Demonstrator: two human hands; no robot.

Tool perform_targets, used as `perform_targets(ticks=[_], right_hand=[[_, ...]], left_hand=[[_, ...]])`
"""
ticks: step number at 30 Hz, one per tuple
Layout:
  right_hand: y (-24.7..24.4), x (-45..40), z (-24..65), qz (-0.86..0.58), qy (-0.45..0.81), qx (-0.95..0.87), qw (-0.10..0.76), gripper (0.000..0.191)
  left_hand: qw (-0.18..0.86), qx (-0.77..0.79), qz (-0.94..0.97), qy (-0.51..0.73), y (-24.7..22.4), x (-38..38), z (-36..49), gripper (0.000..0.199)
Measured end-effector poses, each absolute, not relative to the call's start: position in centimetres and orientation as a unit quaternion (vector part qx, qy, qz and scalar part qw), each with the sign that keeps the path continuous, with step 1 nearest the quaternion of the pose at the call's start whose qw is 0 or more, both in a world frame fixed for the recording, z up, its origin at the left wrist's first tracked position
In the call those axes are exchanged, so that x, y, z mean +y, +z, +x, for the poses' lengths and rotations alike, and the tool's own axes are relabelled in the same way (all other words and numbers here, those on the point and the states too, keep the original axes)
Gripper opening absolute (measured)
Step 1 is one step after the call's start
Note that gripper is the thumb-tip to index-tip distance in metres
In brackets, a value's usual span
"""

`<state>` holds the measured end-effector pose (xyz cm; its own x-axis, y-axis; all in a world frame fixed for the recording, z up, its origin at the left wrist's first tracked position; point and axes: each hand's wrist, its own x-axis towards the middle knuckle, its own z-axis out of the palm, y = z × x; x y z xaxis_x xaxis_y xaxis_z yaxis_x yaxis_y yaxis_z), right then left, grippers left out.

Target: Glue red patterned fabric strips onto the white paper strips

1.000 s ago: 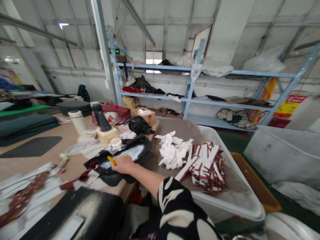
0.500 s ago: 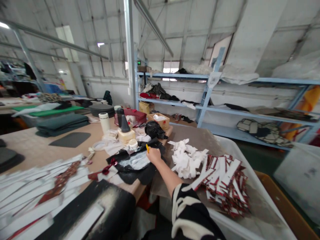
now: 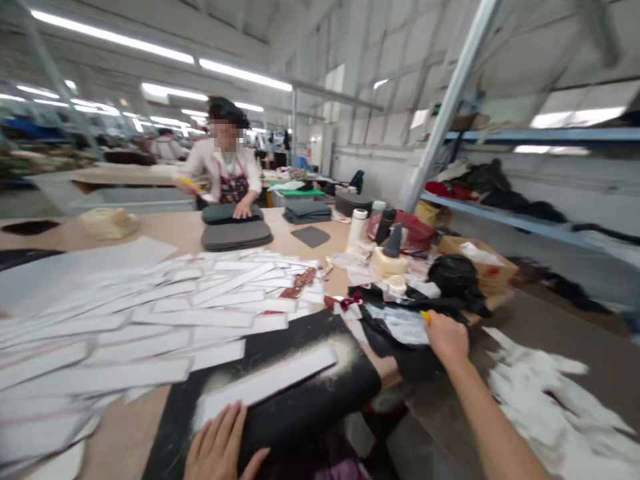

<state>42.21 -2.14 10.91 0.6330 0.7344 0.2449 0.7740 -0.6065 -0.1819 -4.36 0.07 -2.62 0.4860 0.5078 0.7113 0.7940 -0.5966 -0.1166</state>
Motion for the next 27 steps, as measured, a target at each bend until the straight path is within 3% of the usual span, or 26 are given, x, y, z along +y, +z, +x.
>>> perform_targets(ticks=[3, 7, 11, 15, 18, 22, 27], right_hand=[[10.5, 0.6, 38.3, -0.864, -0.086, -0.437, 0.234, 0.037], [9.3, 4.2, 25.9, -0.718, 0.104, -0.589, 0.357, 0.037], [8.0, 5.5, 13.2, -0.568, 0.222, -0.7, 0.37, 0.031], [7.4, 6.1, 6.8, -0.516, 0.236, -0.748, 0.344, 0.024], [7.2, 6.5, 8.4, -0.525, 0.203, -0.767, 0.308, 0.023], [7.2, 6.5, 18.8, -0.607, 0.127, -0.741, 0.257, 0.03], [8.3, 3.6, 27.8, -0.737, -0.079, -0.638, 0.21, 0.034]], left_hand=[[0.234, -0.427, -0.824, -0.289, -1.6, -0.9, -5.1, 0.058], [0.198, -0.467, -0.812, -0.288, -0.7, -2.0, -4.6, 0.056], [0.158, -0.492, -0.793, -0.323, -1.2, -2.0, -4.0, 0.056], [0.144, -0.496, -0.788, -0.336, -1.7, -1.9, -3.9, 0.055], [0.142, -0.5, -0.785, -0.337, -1.6, -1.9, -3.8, 0.053], [0.148, -0.495, -0.785, -0.342, -1.5, -1.8, -3.8, 0.052], [0.17, -0.481, -0.797, -0.323, -1.8, -1.6, -4.1, 0.049]])
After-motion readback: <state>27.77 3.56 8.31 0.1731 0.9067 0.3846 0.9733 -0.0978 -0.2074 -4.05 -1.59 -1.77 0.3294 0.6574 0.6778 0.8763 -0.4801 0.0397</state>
